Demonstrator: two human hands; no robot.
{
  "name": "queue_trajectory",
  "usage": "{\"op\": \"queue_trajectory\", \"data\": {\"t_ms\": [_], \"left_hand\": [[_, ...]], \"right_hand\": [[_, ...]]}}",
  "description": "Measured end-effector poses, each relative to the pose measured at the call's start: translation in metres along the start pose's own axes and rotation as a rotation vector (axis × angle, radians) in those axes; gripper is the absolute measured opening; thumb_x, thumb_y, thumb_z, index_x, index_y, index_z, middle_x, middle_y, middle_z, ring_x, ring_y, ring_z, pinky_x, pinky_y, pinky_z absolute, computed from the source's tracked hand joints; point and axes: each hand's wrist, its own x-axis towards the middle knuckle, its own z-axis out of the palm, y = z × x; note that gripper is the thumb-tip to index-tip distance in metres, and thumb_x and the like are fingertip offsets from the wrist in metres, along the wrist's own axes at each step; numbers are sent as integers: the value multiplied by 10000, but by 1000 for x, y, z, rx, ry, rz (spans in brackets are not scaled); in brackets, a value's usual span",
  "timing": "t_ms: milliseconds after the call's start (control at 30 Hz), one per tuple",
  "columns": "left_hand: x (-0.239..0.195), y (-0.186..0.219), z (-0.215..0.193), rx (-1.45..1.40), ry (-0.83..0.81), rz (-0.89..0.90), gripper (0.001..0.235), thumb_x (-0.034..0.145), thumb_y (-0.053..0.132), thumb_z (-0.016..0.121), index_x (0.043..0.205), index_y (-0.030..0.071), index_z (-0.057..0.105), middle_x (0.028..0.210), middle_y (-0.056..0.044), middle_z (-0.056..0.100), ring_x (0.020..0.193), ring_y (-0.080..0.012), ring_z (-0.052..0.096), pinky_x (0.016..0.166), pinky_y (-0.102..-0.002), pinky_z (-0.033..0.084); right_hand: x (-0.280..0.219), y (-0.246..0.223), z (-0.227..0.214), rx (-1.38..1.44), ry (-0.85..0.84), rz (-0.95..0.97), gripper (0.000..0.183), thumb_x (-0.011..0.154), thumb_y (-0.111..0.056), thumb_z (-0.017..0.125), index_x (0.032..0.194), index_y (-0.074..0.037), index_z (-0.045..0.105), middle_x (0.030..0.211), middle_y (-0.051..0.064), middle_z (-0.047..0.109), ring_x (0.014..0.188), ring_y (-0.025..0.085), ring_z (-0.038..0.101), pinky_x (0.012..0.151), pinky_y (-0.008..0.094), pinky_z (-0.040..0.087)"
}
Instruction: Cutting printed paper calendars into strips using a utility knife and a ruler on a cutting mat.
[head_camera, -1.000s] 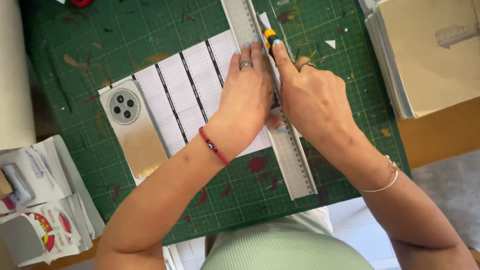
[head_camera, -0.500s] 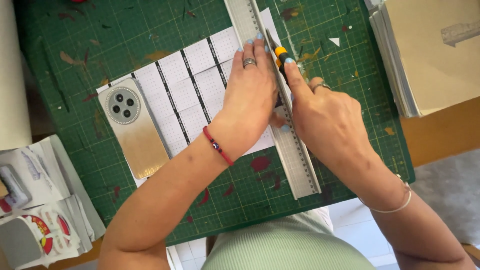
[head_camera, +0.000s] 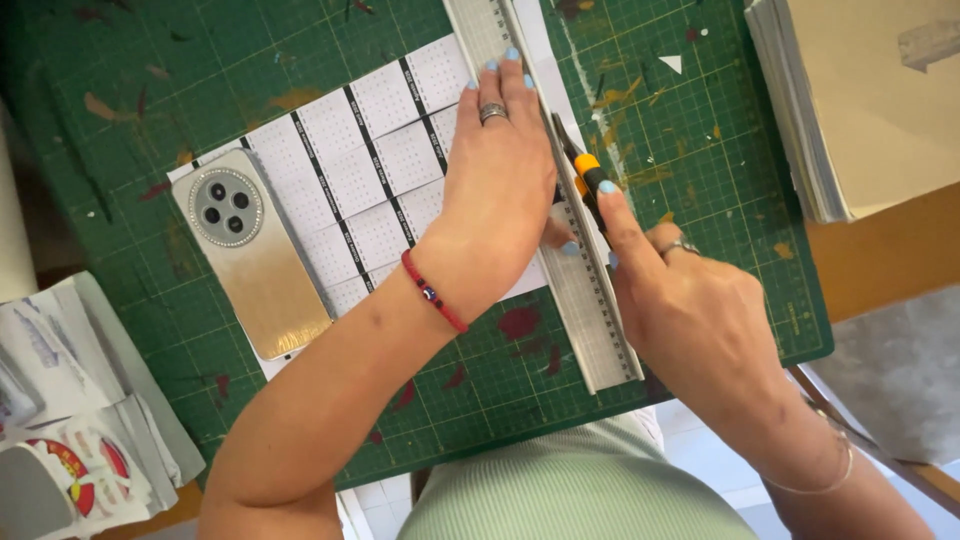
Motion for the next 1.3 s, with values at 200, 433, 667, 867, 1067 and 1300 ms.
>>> {"op": "queue_trajectory", "data": {"t_ms": [200, 433, 667, 867, 1067, 1300], "left_hand": [[0, 0, -2, -7, -5, 10, 1700, 472, 1084, 713, 1669, -56, 318, 1729, -321, 275, 1579, -464, 337, 1272, -551, 289], [3, -1, -3, -40, -24, 11, 1744, 453, 1094, 746, 1664, -79, 301, 1731, -320, 266, 1581, -457, 333, 1268, -550, 291], [2, -1, -2, -56, -39, 4, 1673, 495, 1062, 739, 1683, -31, 300, 1745, -318, 227, 1598, -458, 298, 1282, -551, 263], [2, -1, -4, -63, -35, 6, 1665, 511, 1050, 738, 1682, -45, 290, 1749, -314, 222, 1599, -451, 302, 1286, -544, 262], [4, -2, 1, -62, -46, 17, 1716, 489, 1105, 715, 1685, -43, 275, 1750, -320, 212, 1602, -452, 294, 1291, -550, 251], [1, -2, -2, -62, -30, 18, 1682, 515, 1065, 726, 1679, -61, 273, 1743, -323, 227, 1596, -456, 304, 1283, -551, 267]], "right_hand": [[-32, -1, -2, 37, -5, -1, 603, 1067, -106, 639, 1665, -136, 565, 744, -12, 454, 421, 133, 388, 393, 369, 335], [-40, -3, -1, -15, -21, -3, 601, 1099, -131, 605, 1696, -141, 533, 775, -5, 456, 409, 136, 373, 387, 357, 276], [-47, -4, -7, -31, -46, 3, 623, 1076, -128, 627, 1692, -155, 540, 754, -9, 445, 410, 145, 364, 378, 353, 296], [-51, -4, -8, -49, -17, -9, 606, 1072, -75, 633, 1673, -134, 580, 731, -14, 424, 414, 133, 358, 385, 343, 298], [-57, -5, -8, -28, -49, 9, 626, 1072, -103, 625, 1691, -160, 547, 700, -18, 418, 405, 137, 362, 378, 356, 323], [-61, -6, -13, -10, -64, 16, 616, 1052, -90, 608, 1664, -132, 546, 765, -1, 405, 387, 160, 398, 360, 387, 327]]}}
